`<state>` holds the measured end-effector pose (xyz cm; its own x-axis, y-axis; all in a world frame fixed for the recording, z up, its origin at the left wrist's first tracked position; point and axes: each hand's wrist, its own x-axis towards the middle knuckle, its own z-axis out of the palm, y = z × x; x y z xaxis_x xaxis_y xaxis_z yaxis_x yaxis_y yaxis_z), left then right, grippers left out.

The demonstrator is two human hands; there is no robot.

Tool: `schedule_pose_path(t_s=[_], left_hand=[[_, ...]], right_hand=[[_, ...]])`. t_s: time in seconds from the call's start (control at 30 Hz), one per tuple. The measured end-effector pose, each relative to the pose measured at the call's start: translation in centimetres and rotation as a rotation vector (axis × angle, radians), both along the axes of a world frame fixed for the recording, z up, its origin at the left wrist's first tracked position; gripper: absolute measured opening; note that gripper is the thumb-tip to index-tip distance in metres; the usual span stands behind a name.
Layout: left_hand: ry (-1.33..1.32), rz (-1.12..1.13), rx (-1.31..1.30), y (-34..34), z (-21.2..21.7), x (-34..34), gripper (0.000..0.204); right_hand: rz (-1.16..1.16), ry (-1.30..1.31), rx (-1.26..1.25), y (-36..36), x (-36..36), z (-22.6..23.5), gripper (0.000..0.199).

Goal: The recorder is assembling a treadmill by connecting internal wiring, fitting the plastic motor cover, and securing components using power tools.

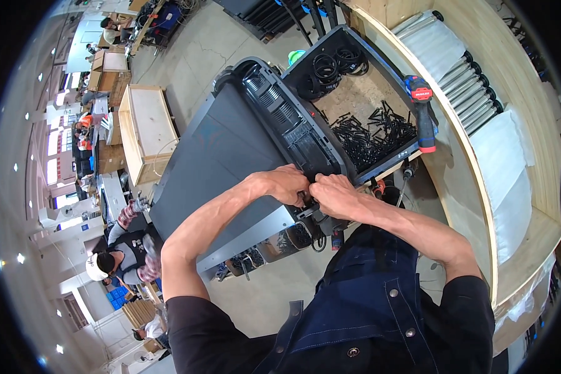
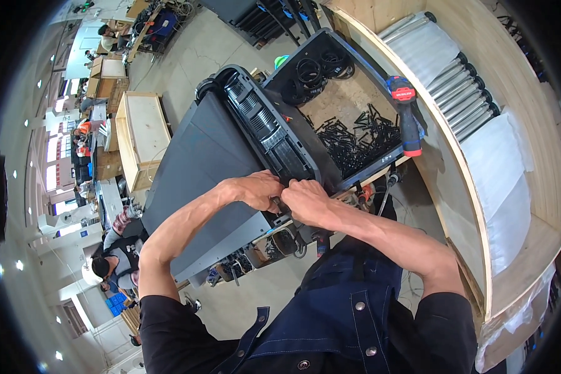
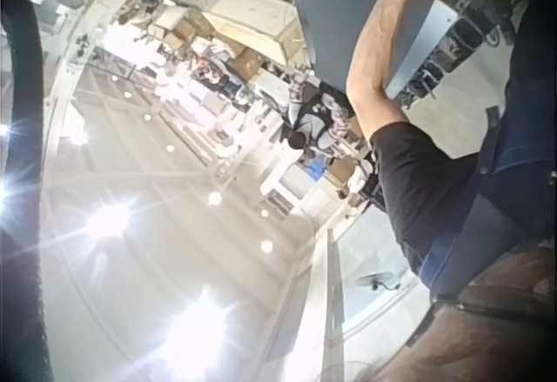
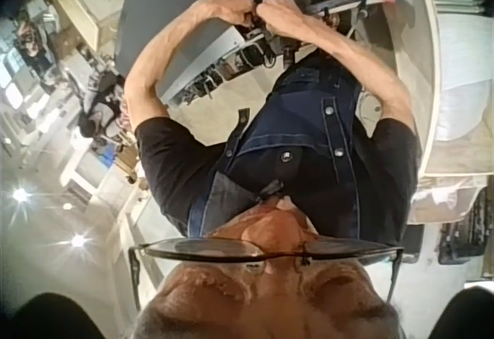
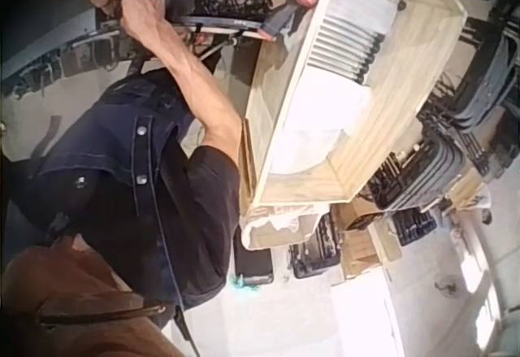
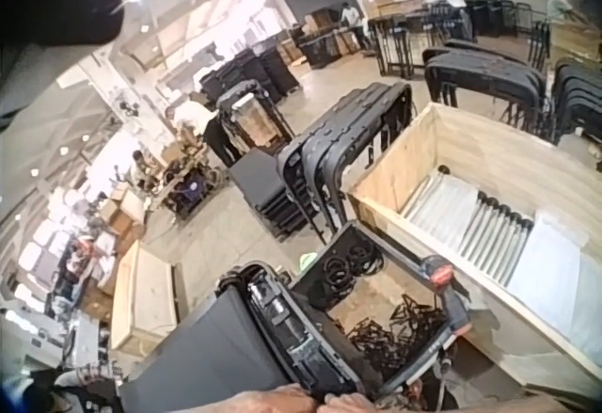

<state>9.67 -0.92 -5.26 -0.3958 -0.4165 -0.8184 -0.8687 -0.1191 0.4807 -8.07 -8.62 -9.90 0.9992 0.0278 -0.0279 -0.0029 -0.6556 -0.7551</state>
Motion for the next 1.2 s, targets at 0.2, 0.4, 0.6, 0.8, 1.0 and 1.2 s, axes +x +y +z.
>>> schedule_pose_path(t_s=[0.2, 0.4, 0.6, 0.8, 1.0, 1.2], left_hand=[[-0.075, -0.025, -0.050, -0.6, 0.4, -0.7, 0.026], [0.091, 0.005, -0.246, 2.5, -0.6, 0.1, 0.026], [0.110, 0.053, -0.133, 2.2, -1.1, 0.5, 0.022], [0.027, -0.012, -0.180, 0.8, -1.1, 0.3, 0.023], [-0.040, 0.018, -0.127, 1.1, -0.5, 0.0, 0.025], [-0.080, 0.048, -0.030, 2.0, 0.0, -0.5, 0.025]], right_hand=[[-0.083, -0.142, -0.231, 2.4, -1.9, -0.4, 0.020], [-0.288, -0.184, 0.173, 0.3, -3.5, 0.4, 0.014], [-1.338, -0.208, -0.254, -16.1, -8.0, -5.8, 0.059], [-1.280, -0.059, -0.309, -20.9, -6.0, -9.4, 0.051], [-1.283, -0.007, -0.119, -19.3, -7.3, -9.0, 0.047], [-1.046, -0.010, 0.596, -14.3, -16.6, -0.7, 0.049]])
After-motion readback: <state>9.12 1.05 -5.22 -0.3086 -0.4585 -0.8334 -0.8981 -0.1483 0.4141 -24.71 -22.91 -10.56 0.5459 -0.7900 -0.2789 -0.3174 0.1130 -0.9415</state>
